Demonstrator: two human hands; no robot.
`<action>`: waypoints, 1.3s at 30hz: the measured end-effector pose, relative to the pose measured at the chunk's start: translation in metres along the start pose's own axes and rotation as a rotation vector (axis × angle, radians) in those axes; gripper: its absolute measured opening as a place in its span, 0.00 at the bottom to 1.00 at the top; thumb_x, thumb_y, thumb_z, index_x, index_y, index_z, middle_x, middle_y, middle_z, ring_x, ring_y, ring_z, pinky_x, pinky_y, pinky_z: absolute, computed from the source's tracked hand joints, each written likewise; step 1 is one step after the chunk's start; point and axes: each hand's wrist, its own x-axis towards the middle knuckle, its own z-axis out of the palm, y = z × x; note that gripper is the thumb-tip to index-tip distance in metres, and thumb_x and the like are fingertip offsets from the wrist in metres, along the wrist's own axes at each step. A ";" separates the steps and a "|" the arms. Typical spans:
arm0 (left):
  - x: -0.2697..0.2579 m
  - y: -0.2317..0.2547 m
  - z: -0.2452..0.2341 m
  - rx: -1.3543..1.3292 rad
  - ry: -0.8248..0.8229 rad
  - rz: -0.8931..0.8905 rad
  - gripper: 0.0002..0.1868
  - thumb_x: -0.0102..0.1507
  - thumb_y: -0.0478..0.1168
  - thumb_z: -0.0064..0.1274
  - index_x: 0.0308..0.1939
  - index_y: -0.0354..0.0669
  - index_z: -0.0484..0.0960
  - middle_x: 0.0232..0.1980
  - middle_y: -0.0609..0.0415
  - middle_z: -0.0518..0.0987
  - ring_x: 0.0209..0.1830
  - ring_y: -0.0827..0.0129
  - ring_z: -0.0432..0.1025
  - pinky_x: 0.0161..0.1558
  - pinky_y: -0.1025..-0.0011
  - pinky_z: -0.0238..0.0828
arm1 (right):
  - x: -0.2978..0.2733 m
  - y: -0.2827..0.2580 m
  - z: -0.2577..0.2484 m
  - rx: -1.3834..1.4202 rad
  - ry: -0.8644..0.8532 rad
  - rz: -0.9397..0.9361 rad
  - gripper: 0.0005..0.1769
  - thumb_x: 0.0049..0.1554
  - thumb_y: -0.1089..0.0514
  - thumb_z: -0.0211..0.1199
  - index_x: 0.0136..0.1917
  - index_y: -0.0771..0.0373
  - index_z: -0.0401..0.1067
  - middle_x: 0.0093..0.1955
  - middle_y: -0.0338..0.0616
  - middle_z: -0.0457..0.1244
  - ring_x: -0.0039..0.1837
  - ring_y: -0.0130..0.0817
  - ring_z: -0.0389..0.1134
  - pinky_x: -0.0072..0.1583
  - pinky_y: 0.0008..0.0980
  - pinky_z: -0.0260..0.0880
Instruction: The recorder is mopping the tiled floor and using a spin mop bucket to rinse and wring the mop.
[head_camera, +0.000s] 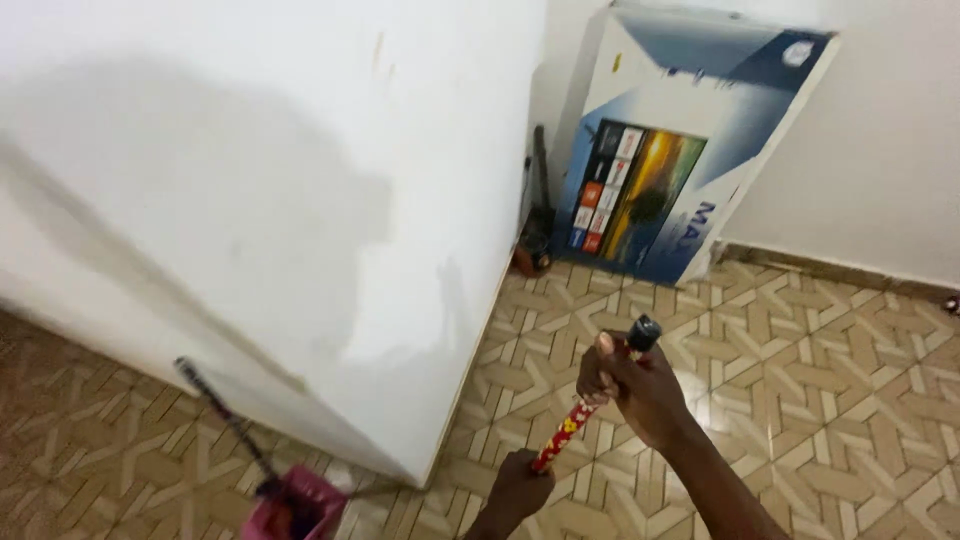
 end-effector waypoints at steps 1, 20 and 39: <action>0.022 0.005 0.007 0.000 -0.001 0.007 0.15 0.65 0.42 0.49 0.24 0.40 0.69 0.22 0.48 0.66 0.24 0.58 0.62 0.34 0.54 0.59 | 0.005 -0.006 -0.021 -0.005 0.001 -0.005 0.27 0.69 0.49 0.54 0.31 0.59 0.57 0.26 0.38 0.50 0.29 0.29 0.52 0.36 0.35 0.57; 0.374 0.228 0.012 0.433 0.047 0.731 0.05 0.57 0.35 0.57 0.27 0.40 0.82 0.24 0.45 0.76 0.25 0.55 0.73 0.33 0.57 0.73 | 0.070 -0.124 -0.220 -0.461 0.436 -0.171 0.31 0.65 0.43 0.53 0.27 0.63 0.58 0.27 0.44 0.56 0.38 0.41 0.61 0.51 0.48 0.67; 0.769 0.316 0.129 0.799 -0.416 0.690 0.07 0.58 0.38 0.60 0.27 0.40 0.85 0.29 0.42 0.81 0.31 0.51 0.80 0.43 0.54 0.78 | 0.229 -0.048 -0.500 -0.394 0.944 0.008 0.17 0.64 0.53 0.59 0.46 0.69 0.81 0.44 0.55 0.73 0.47 0.35 0.73 0.50 0.33 0.73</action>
